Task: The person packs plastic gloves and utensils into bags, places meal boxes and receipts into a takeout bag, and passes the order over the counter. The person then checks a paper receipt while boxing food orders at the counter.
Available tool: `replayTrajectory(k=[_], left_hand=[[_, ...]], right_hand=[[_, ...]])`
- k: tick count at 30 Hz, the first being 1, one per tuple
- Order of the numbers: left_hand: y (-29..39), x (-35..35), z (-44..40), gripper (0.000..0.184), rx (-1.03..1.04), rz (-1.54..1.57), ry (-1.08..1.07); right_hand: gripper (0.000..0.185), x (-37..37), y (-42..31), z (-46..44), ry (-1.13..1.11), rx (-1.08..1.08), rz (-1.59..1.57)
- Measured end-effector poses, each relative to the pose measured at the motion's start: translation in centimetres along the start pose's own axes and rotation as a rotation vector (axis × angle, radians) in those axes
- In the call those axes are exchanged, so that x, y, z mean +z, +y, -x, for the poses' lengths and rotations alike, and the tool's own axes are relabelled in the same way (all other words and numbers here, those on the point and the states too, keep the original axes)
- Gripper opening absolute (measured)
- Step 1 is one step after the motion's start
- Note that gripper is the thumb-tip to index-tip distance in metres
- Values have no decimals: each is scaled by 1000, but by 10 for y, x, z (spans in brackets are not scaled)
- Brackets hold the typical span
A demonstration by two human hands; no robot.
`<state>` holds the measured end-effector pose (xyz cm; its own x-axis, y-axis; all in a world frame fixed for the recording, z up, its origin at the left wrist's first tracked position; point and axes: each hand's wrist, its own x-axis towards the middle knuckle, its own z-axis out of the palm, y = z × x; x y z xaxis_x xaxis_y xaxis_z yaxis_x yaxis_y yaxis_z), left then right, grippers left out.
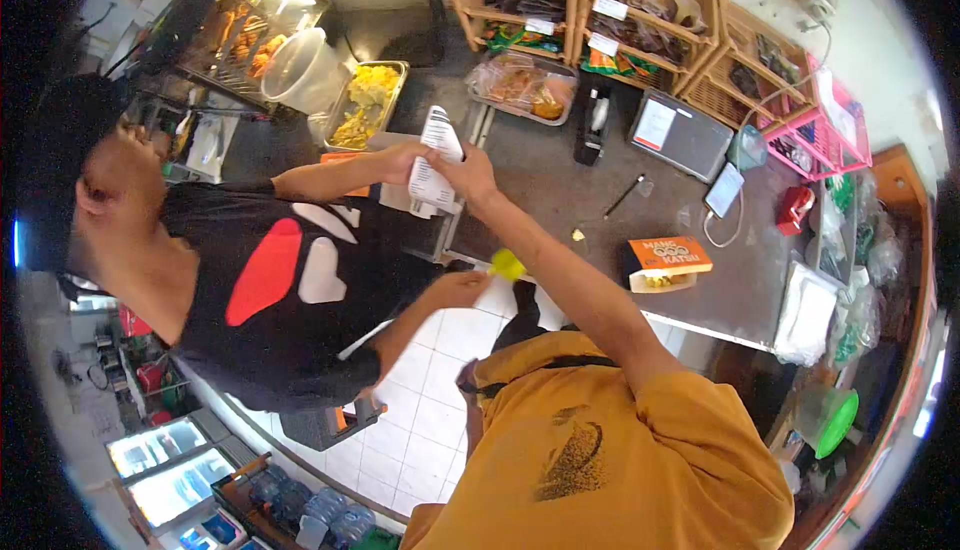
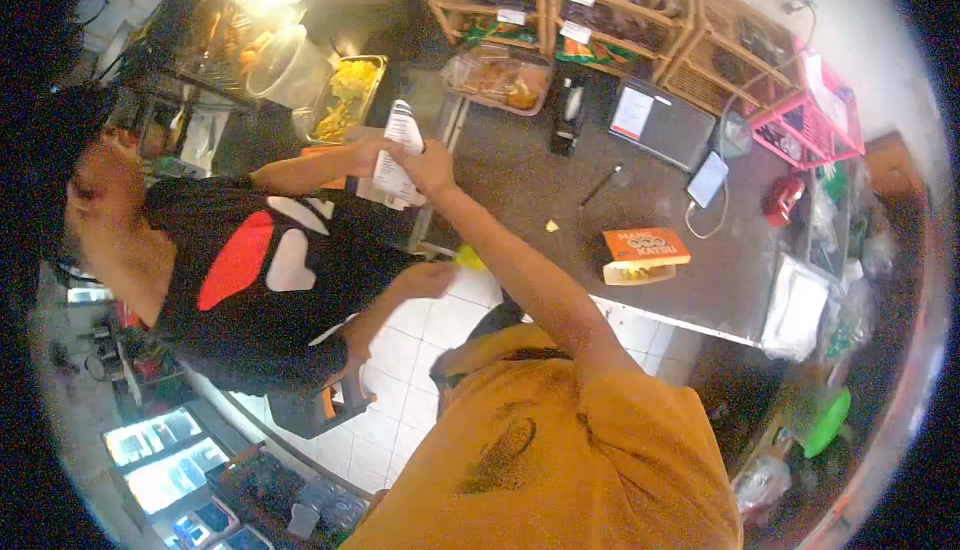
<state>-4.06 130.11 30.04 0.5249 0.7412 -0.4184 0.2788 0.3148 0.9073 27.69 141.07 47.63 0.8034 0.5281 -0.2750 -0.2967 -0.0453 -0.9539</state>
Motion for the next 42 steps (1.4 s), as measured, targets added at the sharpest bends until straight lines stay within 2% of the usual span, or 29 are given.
replayTrajectory(k=[2, 3, 4, 5, 9, 11, 12, 13, 15, 18, 21, 24, 25, 26, 27, 28, 29, 30, 31, 32, 33, 35, 36, 38, 41, 42], left_hand=[[-131, -76, -1, 21, -158, 130, 124], [-158, -88, -5, 20, -195, 167, 159], [-84, -67, 1, 20, -147, 134, 95], [21, -36, 12, 19, -98, 104, 32], [118, 10, -34, 29, 264, 42, -275], [224, 65, -6, 43, 151, 86, -289], [255, 84, -7, 50, 179, 100, -395], [279, 103, -9, 58, 208, 114, -498], [316, 144, -8, 62, 148, 381, -681], [351, 186, -17, 59, -161, 708, -1106], [382, 232, 9, 59, -29, 355, -1080], [395, 255, 17, 64, -100, 594, -1149], [396, 255, 11, 65, -95, 615, -1121], [395, 247, 3, 62, -100, 653, -1037], [391, 234, -6, 56, -114, 692, -857], [383, 216, -22, 49, -73, 849, -997], [381, 200, -22, 46, -62, 791, -800], [375, 186, -25, 47, -41, 907, -918], [374, 176, -19, 49, -126, 994, -948], [368, 171, -15, 50, -114, 965, -916], [361, 168, -13, 51, -100, 934, -883], [344, 174, -10, 51, -169, 914, -920], [337, 179, -8, 51, -244, 932, -880], [332, 187, 3, 50, -230, 878, -886], [330, 193, 21, 51, -256, 877, -854], [330, 194, 25, 51, -268, 886, -840]], right_hand=[[31, -26, -10, 21, 83, -63, 111], [28, -40, -15, 28, 89, -101, 101], [26, -53, -19, 34, 93, -141, 91], [24, -65, -27, 42, 93, -181, 81], [21, -133, -84, 88, -155, -67, -315], [23, -163, -120, 118, -164, -96, -291], [24, -175, -134, 132, -170, -111, -279], [23, -187, -143, 142, -162, -132, -250], [22, -205, -157, 160, -152, -174, -196], [22, -223, -168, 180, -145, -204, -133], [21, -236, -162, 194, -98, -263, -37], [25, -247, -131, 221, -68, -283, 109], [28, -249, -142, 246, -138, 31, 150], [25, -258, -106, 258, -224, -78, 151], [23, -275, -88, 269, -403, -117, 275], [24, -297, -54, 278, -439, -316, 464], [24, -325, -15, 291, -324, -118, 591], [25, -353, 20, 301, -211, 77, 711], [25, -378, 54, 303, 37, 175, 965], [27, -396, 76, 304, 289, 270, 1207], [28, -410, 79, 300, 352, 322, 1146], [21, -423, 100, 273, 308, -17, 945], [22, -421, 91, 258, 343, -88, 924], [25, -408, 51, 226, 416, -229, 883], [29, -412, 25, 192, 382, -182, 872], [33, -413, 25, 184, 432, -214, 1014]])
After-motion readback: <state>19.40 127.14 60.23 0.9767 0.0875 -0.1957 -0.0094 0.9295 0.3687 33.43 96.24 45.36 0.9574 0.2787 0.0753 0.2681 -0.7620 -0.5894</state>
